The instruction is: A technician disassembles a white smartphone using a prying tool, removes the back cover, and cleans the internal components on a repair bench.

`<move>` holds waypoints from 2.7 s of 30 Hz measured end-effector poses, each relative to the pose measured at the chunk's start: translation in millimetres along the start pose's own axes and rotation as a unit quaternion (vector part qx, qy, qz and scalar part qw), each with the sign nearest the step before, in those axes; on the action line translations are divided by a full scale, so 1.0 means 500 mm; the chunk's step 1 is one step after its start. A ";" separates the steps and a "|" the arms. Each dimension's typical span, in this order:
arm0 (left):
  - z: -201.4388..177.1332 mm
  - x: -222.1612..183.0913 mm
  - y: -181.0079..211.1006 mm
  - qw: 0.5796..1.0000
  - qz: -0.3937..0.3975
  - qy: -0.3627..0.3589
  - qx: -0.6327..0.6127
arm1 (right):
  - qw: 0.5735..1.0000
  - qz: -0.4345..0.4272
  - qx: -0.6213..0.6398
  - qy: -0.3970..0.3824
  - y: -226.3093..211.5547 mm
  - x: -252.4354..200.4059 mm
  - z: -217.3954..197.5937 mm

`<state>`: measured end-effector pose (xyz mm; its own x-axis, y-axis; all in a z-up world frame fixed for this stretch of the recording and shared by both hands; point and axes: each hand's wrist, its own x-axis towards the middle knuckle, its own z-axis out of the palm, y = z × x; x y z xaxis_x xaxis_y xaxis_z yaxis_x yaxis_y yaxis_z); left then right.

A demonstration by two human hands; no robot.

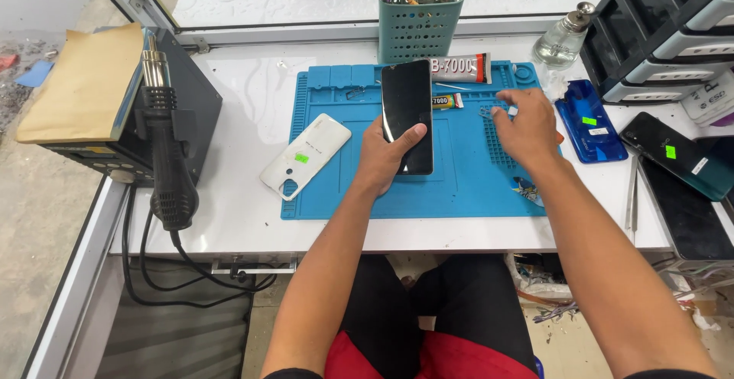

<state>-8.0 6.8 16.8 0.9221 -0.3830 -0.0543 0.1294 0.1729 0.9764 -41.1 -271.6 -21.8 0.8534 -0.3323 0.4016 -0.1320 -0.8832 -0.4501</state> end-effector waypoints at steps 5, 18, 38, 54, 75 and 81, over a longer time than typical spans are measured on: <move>-0.007 0.017 -0.011 1.000 0.022 -0.011 -0.001 | 0.909 0.099 0.372 -0.157 -0.177 -0.108 -0.073; -0.007 0.019 -0.030 0.997 0.070 -0.025 0.020 | 0.833 0.109 0.517 -0.161 -0.178 -0.169 0.010; 0.006 0.007 -0.039 0.983 0.143 -0.052 0.102 | 0.905 0.036 0.423 -0.034 -0.206 -0.151 -0.027; 0.000 0.013 -0.091 0.974 0.189 -0.067 0.103 | 0.973 -0.042 0.223 0.043 -0.184 -0.093 0.038; 0.008 0.006 -0.087 0.974 0.189 -0.071 0.105 | 0.952 0.020 0.305 0.021 -0.178 -0.106 0.066; 0.010 -0.002 -0.083 0.975 0.184 -0.067 0.103 | 0.944 0.040 0.326 0.019 -0.191 -0.104 0.058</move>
<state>-16.1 -4.7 -22.7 0.8345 -0.4465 0.3229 -0.2909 0.1408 0.9464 -58.3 -160.3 -22.9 0.8334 -0.4125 0.3679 0.1534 -0.4667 -0.8710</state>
